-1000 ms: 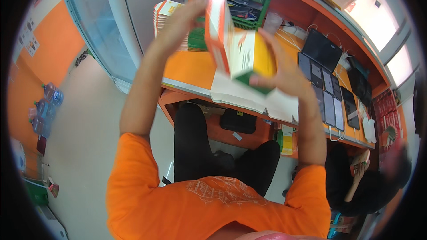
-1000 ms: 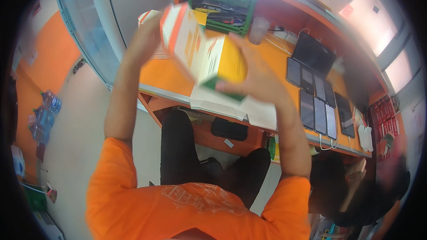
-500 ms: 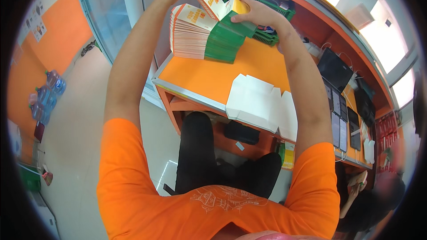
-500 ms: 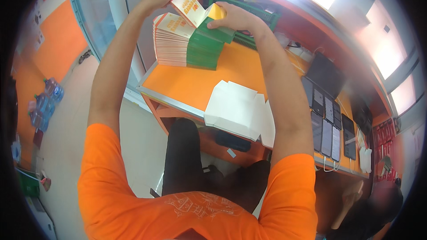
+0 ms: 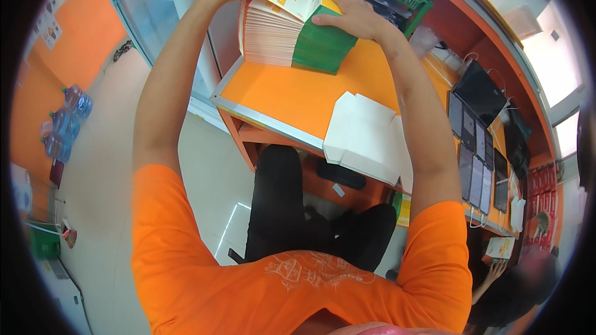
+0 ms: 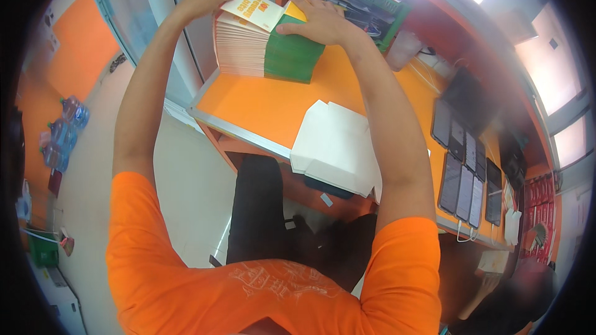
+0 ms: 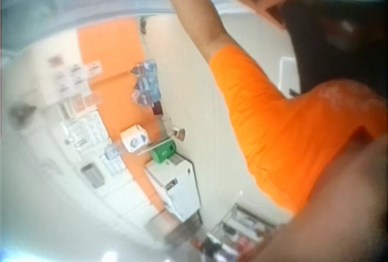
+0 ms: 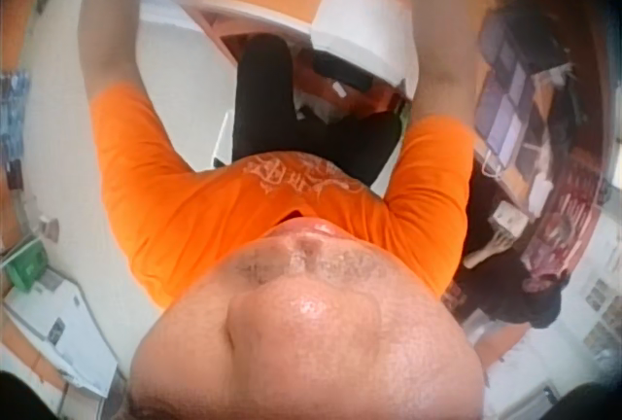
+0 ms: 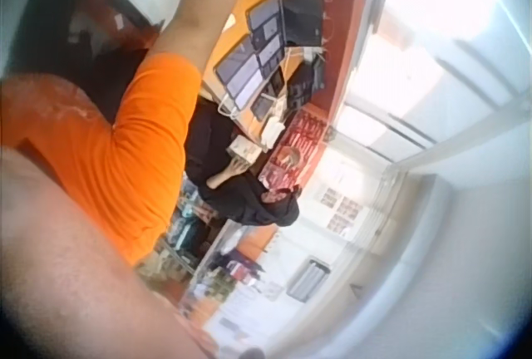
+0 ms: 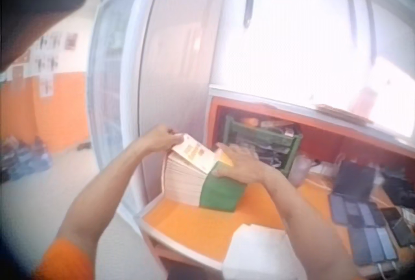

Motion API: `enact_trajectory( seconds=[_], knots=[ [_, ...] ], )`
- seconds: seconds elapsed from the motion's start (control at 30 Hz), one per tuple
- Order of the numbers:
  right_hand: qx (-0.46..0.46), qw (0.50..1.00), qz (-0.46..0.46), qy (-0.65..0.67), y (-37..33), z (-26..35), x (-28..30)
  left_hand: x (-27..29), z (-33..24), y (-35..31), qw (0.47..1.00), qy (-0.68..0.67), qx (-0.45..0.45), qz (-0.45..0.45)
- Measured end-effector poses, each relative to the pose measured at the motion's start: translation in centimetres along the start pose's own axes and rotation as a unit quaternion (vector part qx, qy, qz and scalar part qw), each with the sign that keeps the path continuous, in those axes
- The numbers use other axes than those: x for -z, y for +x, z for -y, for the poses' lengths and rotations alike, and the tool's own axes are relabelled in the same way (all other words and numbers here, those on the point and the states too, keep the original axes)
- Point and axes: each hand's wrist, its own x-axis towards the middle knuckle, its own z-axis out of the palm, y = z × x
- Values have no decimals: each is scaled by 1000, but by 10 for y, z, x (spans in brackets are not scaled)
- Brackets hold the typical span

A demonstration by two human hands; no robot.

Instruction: The person sits on the floor and assembles small paper boxes by folding flat sheets and tucking tabs into slots. They handle the paper by hand, repeatedly folding and securing the structure, then stacking the finished boxes on the table.

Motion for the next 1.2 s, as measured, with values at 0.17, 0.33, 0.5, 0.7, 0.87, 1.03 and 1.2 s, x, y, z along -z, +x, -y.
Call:
enact_trajectory(
  seconds=[0.17,0.33,0.5,0.7,0.87,1.03,1.2],
  knots=[
    [21,999,4,-36,2,3,-11,-4,-6,-3,963,247,-90,-58],
    [16,995,-66,-73,7,5,-20,-40,-36,11,931,271,-235,73],
    [42,992,3,120,18,-2,6,-96,-24,2,963,178,-155,134],
    [-63,998,12,2,13,55,8,-97,-12,-28,974,187,-106,70],
    [-54,998,-17,-34,7,36,4,-76,-58,-20,970,128,-66,194],
    [-55,997,0,-56,13,50,6,-81,-53,-40,989,21,-51,139],
    [38,996,69,48,34,25,6,-110,-16,-18,973,156,-122,119]
  ],
)
